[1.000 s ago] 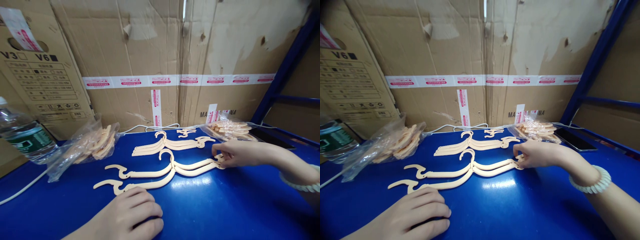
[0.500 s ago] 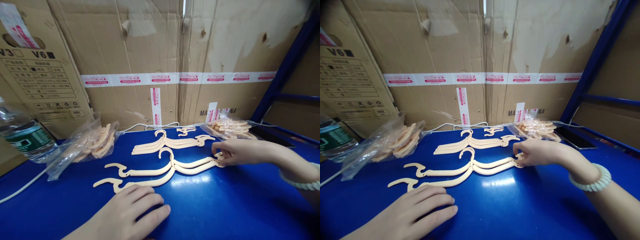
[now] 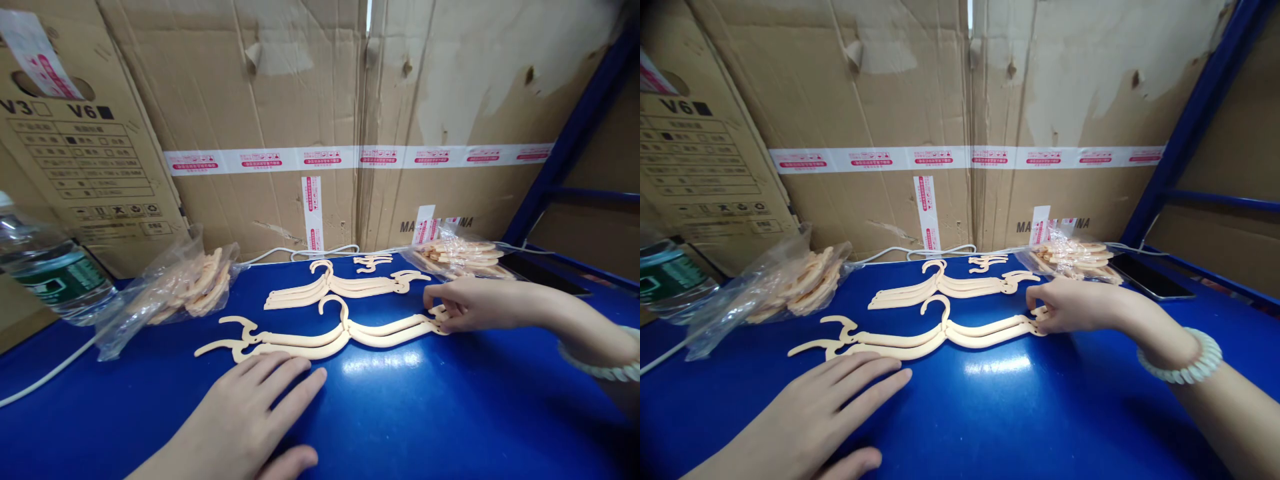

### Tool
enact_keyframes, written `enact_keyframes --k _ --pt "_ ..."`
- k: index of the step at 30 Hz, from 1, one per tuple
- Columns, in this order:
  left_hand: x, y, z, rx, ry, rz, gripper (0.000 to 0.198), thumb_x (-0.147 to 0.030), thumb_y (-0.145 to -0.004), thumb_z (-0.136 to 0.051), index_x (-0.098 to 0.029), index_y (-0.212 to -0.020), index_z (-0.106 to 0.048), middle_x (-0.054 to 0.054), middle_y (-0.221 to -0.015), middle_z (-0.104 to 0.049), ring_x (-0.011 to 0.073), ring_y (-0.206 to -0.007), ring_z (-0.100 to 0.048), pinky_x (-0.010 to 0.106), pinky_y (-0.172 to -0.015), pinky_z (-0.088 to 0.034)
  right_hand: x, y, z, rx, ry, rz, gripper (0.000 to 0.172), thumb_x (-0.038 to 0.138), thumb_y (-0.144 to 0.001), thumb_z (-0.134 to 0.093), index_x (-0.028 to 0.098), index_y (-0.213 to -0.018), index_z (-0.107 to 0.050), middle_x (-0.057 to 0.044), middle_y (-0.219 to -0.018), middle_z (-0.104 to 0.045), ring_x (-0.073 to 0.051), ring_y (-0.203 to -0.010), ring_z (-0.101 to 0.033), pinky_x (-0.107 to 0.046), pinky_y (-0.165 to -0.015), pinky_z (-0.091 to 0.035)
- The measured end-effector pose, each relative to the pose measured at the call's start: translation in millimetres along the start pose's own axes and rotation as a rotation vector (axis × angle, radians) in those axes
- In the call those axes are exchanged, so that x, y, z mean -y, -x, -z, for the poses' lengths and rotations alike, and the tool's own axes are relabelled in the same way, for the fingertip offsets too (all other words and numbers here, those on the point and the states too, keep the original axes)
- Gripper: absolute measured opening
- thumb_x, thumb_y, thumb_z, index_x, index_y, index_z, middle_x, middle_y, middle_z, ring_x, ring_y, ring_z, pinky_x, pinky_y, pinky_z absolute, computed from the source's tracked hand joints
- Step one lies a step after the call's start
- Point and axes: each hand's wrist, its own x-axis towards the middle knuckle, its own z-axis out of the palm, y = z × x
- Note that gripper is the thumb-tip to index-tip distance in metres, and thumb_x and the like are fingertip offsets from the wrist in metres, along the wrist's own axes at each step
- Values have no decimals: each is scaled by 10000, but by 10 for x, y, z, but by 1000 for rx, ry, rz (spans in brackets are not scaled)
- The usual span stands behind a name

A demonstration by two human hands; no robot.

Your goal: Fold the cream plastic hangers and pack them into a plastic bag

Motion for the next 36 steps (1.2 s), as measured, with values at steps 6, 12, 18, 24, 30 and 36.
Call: enact_keyframes --k 6,12,18,24,30,36 --pt "15 -16 25 11 -31 35 372 -408 -910 -564 -198 -1208 -639 34 -1142 -727 242 -956 -699 343 -797 -572 0 3 3 4 -4 4 175 318 -782 -555 218 -922 -580 -46 -807 -641 -233 -707 -594 -302 -567 -377" --pt "21 -13 38 -43 -24 65 309 -378 -894 -578 -203 -1130 -674 28 -1070 -749 242 -903 -716 346 -767 -579 21 12 20 17 11 -9 198 325 -792 -555 215 -955 -582 -45 -822 -644 -238 -726 -603 -299 -570 -369" --pt "7 -8 0 -55 -7 79 262 -333 -901 -553 -191 -1080 -682 48 -1020 -753 249 -843 -720 349 -702 -582 3 8 10 8 17 -2 202 333 -795 -559 219 -959 -584 -43 -829 -643 -237 -732 -604 -298 -572 -372" --pt "-14 -12 -43 -111 25 111 240 -290 -930 -481 -195 -1027 -678 52 -973 -748 249 -806 -711 354 -652 -575 5 9 8 9 16 8 193 331 -790 -554 216 -942 -584 -42 -816 -641 -235 -721 -602 -293 -563 -365" --pt "-14 -63 7 -91 -4 64 208 -216 -900 -490 -184 -973 -682 46 -892 -752 229 -733 -713 323 -592 -575 -8 3 2 -2 -3 16 212 325 -775 -561 216 -953 -597 -49 -816 -645 -240 -723 -605 -293 -563 -366" --pt "-19 -56 15 -120 18 58 203 -188 -888 -492 -185 -947 -686 38 -855 -749 217 -705 -708 319 -586 -577 31 24 25 20 15 0 216 334 -789 -549 213 -965 -584 -56 -848 -644 -244 -742 -606 -298 -579 -371"
